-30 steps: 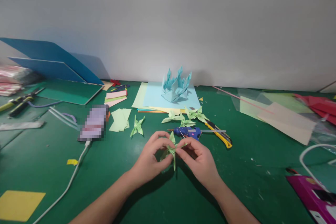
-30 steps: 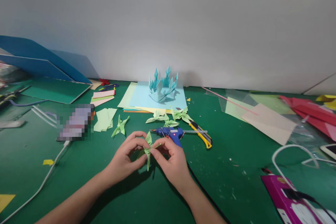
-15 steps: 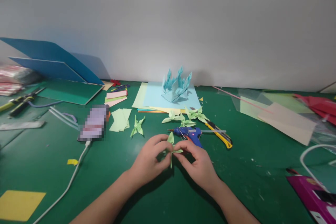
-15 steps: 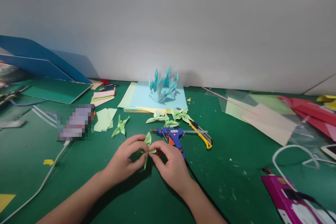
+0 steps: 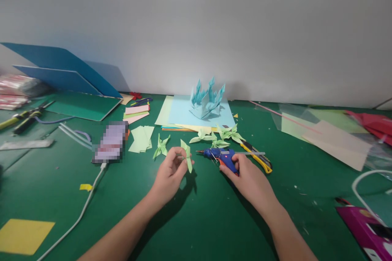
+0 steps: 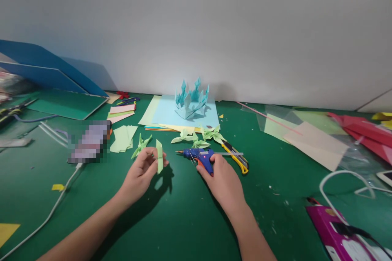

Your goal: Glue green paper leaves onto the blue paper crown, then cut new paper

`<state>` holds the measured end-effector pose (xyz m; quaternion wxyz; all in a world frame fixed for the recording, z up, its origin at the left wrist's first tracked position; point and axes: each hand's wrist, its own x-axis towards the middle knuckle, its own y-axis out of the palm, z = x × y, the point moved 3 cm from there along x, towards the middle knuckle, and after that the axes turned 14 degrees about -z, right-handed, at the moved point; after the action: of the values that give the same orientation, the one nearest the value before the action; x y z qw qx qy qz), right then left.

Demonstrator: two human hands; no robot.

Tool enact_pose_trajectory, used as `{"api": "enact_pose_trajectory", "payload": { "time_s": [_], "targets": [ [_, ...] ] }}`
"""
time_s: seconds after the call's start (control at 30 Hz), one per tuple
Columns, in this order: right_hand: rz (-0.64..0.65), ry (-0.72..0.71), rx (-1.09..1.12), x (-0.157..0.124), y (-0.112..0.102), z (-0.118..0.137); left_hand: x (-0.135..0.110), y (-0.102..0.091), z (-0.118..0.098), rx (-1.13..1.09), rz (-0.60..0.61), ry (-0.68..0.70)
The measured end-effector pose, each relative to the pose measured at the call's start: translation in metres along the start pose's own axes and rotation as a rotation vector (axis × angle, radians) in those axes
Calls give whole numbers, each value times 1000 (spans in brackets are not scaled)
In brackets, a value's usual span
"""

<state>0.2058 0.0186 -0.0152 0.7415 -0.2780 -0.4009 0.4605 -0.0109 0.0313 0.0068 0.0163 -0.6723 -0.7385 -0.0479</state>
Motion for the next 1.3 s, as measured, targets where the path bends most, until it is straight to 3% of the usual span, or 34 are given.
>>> {"api": "enact_pose_trajectory", "payload": {
  "time_s": [0.17, 0.33, 0.6, 0.83, 0.97, 1.1, 1.3],
  "targets": [
    [53, -20, 8, 0, -7, 4, 2, -3, 1, -29, -54, -26],
    [128, 96, 7, 2, -10, 9, 4, -4, -1, -11, -54, -35],
    [145, 347, 625, 3, -14, 16, 5, -8, -2, -44, -137, -117],
    [489, 490, 1060, -10, -14, 34, 3, -4, -3, -114, -90, -166],
    [525, 480, 1115, -15, -12, 33, 3, -2, -4, -128, -57, -165],
    [511, 380, 1097, -13, -11, 32, 3, -2, -3, -140, -40, -177],
    [421, 297, 988, -12, -5, 32, 2, -1, -3, -204, -75, -230]
  ]
}}
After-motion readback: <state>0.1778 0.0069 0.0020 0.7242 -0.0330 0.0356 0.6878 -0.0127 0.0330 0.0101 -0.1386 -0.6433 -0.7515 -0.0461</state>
